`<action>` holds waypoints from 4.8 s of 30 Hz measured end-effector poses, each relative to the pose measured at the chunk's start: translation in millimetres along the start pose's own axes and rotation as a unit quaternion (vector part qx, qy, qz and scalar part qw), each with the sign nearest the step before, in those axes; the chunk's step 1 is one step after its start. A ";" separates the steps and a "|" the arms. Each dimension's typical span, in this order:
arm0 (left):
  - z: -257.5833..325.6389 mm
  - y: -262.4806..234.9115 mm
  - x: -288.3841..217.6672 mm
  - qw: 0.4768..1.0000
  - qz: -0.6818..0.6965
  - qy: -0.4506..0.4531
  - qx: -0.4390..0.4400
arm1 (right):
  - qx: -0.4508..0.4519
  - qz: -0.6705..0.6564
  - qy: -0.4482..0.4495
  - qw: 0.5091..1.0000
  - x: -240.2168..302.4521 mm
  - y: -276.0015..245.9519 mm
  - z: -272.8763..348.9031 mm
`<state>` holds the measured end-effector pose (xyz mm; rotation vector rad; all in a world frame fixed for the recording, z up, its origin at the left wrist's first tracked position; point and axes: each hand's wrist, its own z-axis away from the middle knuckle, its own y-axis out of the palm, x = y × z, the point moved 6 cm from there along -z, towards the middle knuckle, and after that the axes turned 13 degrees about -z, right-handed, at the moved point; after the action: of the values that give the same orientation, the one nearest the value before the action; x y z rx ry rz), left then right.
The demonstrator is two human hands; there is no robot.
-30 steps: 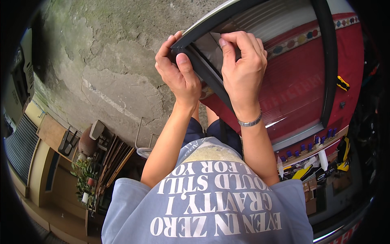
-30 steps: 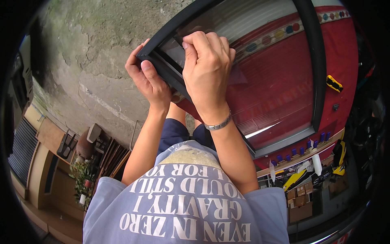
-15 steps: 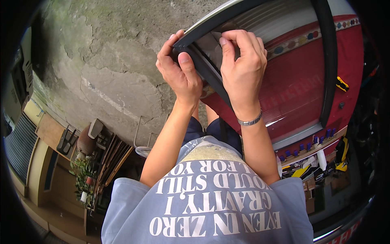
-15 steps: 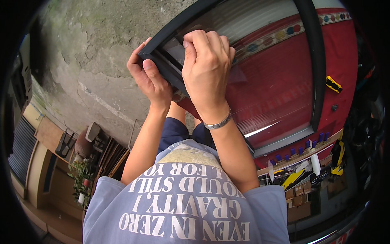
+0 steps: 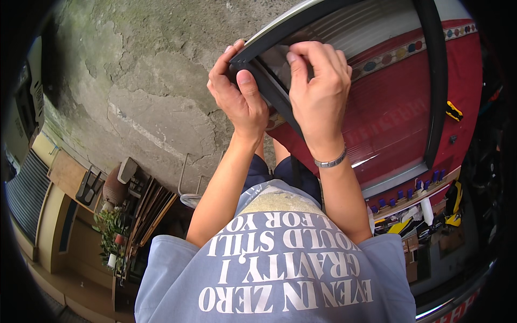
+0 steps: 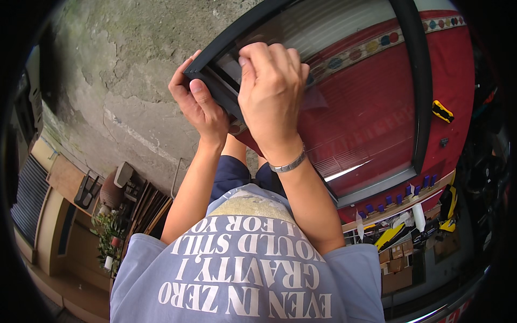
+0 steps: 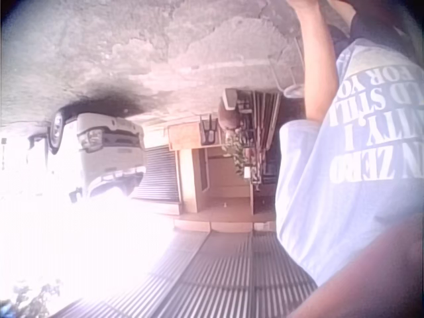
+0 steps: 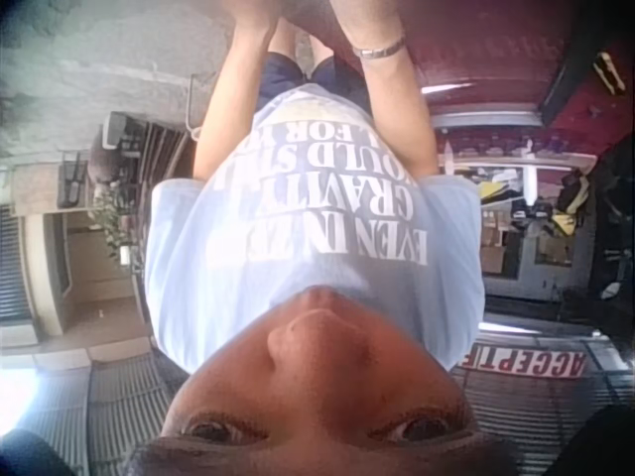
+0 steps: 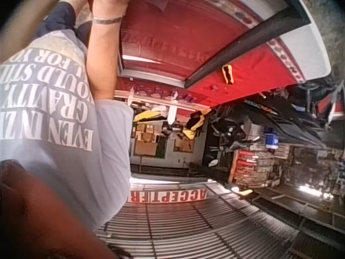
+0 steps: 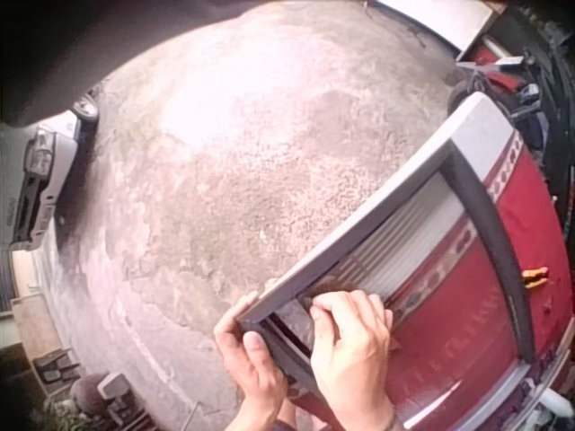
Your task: The person cleans the edges of a window frame with a white cloth, then uses a utility knife to trim the black rubber seal along the frame's perimeter. They repeatedly insert and adjust the seal into the frame's groove, checking the fit and alignment throughout the process.
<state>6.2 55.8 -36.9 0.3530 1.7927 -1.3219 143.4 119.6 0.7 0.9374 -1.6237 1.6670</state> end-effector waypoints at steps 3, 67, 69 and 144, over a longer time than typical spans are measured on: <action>3.0 3.2 7.8 0.997 0.052 -0.014 -0.052 | 0.003 -0.005 0.002 1.000 0.8 0.7 -0.1; 3.6 5.3 11.7 0.997 0.055 -0.006 -0.050 | 0.052 0.031 -0.015 0.998 14.3 15.8 6.0; 3.2 3.2 12.0 0.998 0.048 -0.004 -0.048 | 0.036 0.032 -0.009 0.999 8.6 10.6 3.1; 27.1 10.7 -108.0 0.866 -0.356 0.133 0.325 | -0.076 -0.301 0.177 0.934 -45.7 -88.3 4.8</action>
<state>89.9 63.3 37.0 0.2357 1.7055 -2.5289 242.3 121.3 11.8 0.8775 -1.0596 1.1797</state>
